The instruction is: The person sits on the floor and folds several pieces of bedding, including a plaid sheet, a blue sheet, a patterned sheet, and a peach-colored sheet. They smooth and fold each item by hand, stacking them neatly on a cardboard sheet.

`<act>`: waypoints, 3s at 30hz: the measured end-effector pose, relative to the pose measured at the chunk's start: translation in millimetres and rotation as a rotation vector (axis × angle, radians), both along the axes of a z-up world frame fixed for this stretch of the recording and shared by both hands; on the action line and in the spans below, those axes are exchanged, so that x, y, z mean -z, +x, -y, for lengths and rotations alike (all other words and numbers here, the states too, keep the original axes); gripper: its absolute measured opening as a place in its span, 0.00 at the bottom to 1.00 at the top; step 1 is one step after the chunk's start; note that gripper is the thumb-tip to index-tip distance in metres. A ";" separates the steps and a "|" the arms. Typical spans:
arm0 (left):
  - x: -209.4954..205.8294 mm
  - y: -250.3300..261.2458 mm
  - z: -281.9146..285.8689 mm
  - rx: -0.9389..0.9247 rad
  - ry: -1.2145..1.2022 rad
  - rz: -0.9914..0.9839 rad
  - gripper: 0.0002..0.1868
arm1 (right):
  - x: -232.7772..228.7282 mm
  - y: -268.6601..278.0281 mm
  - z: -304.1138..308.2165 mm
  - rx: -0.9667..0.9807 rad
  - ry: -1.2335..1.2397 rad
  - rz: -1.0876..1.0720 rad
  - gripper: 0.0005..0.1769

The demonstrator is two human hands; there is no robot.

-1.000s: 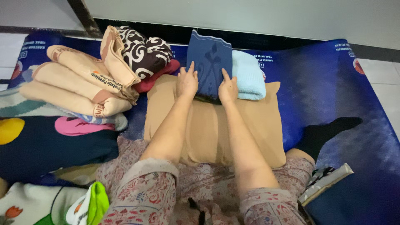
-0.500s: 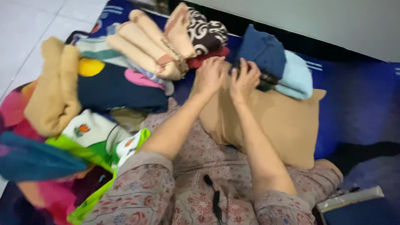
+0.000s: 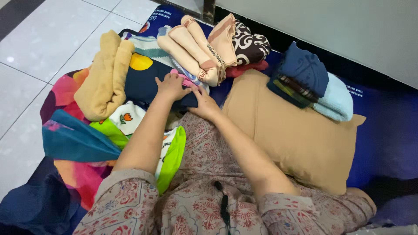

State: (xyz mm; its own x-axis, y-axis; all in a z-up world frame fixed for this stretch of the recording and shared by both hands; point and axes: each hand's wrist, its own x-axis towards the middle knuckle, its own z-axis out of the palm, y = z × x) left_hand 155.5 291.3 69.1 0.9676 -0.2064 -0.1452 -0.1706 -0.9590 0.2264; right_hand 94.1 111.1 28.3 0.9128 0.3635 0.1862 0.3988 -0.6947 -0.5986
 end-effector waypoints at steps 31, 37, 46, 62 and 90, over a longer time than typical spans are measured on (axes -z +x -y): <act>32.9 -55.3 250.3 0.343 -0.620 0.151 0.27 | 15.6 -189.8 377.4 1.167 0.035 0.168 0.32; 50.9 -82.4 294.0 0.742 -0.535 -0.121 0.26 | 44.9 -196.3 303.2 0.998 0.065 0.343 0.34; 5.7 -121.3 290.6 0.641 -0.096 -0.302 0.42 | 17.7 -228.4 349.0 1.125 -0.053 -0.106 0.57; 138.9 -45.9 276.7 0.241 -0.542 -0.204 0.28 | 78.4 -351.2 395.9 0.745 0.472 -0.890 0.53; 40.9 -46.2 245.0 0.329 -0.870 0.677 0.40 | -44.9 -214.2 388.8 0.729 -0.223 0.172 0.35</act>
